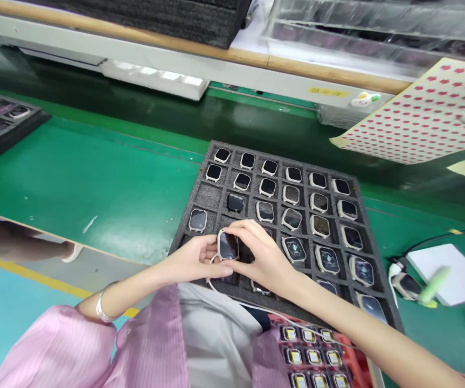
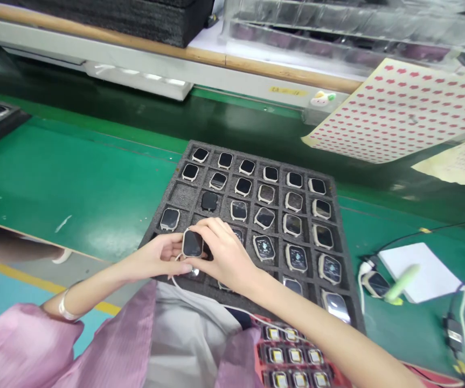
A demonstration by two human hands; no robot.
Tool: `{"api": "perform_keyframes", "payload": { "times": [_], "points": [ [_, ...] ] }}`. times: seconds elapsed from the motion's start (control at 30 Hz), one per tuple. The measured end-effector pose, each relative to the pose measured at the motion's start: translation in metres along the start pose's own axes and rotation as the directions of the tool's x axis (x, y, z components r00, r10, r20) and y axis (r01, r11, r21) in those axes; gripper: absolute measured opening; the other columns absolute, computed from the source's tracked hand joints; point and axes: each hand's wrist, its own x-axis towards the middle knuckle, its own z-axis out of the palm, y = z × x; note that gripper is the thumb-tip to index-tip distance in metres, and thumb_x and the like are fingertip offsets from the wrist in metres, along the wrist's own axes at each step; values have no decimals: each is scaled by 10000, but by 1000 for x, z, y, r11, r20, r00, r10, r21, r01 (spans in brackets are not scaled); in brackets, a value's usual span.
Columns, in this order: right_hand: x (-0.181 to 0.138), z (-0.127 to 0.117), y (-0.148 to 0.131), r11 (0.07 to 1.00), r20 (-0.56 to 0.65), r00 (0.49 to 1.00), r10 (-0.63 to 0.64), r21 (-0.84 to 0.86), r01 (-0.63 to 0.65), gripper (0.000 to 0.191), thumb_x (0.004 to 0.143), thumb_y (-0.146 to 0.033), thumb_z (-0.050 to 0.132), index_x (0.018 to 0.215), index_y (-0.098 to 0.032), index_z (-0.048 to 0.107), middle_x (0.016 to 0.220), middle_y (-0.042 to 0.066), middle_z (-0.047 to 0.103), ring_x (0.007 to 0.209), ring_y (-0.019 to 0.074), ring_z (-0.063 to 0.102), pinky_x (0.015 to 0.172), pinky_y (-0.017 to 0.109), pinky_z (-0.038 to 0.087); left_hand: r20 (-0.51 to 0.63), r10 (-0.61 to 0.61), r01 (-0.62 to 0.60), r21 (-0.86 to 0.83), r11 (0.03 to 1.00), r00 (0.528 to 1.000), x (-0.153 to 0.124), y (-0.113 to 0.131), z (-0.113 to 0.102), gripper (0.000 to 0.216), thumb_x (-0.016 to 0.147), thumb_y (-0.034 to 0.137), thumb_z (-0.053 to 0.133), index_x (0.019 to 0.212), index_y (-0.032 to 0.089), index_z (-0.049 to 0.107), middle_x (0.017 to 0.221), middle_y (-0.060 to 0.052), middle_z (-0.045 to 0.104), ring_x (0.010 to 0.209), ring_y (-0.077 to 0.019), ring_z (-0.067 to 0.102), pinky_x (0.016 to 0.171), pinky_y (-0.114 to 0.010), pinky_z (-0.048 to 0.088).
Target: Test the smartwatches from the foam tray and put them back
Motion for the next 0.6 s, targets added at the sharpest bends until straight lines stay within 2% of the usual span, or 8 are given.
{"api": "perform_keyframes", "payload": {
  "times": [0.1, 0.2, 0.4, 0.6],
  "points": [
    [1, 1, 2, 1000, 21, 1000, -21, -16, 22, 371, 813, -284, 696, 1131, -200, 525, 1070, 111, 598, 979, 275, 569, 818, 438, 484, -45, 7, -3, 98, 995, 999, 0, 0, 3, 361, 741, 328, 734, 969, 114, 552, 656, 13, 579, 519, -88, 522, 468, -188, 409],
    [2, 0, 0, 999, 37, 999, -24, -37, 25, 356, 835, -328, 674, 1127, -193, 522, 1053, 116, 610, 963, 278, 575, 809, 447, 478, -96, 53, -36, 169, 985, 994, 0, -3, 5, 334, 804, 410, 658, 911, 118, 538, 532, 41, 531, 400, -64, 435, 403, -178, 339],
    [1, 3, -6, 1000, 45, 999, -18, -6, 19, 352, 860, -381, 649, 1118, -189, 506, 1038, 115, 607, 945, 270, 573, 797, 436, 470, -116, 65, -49, 138, 989, 991, -4, -4, 8, 345, 800, 426, 655, 907, 115, 554, 491, 43, 524, 351, -58, 395, 360, -169, 274],
    [-6, 1, -6, 988, 73, 997, -6, 153, -5, 418, 864, -311, 661, 1221, -212, 467, 1106, 100, 588, 1019, 254, 547, 861, 427, 478, -120, 59, -48, 89, 995, 991, -7, 2, 10, 308, 780, 380, 685, 862, 110, 561, 487, 58, 475, 370, -45, 360, 359, -167, 225]
  ]
}}
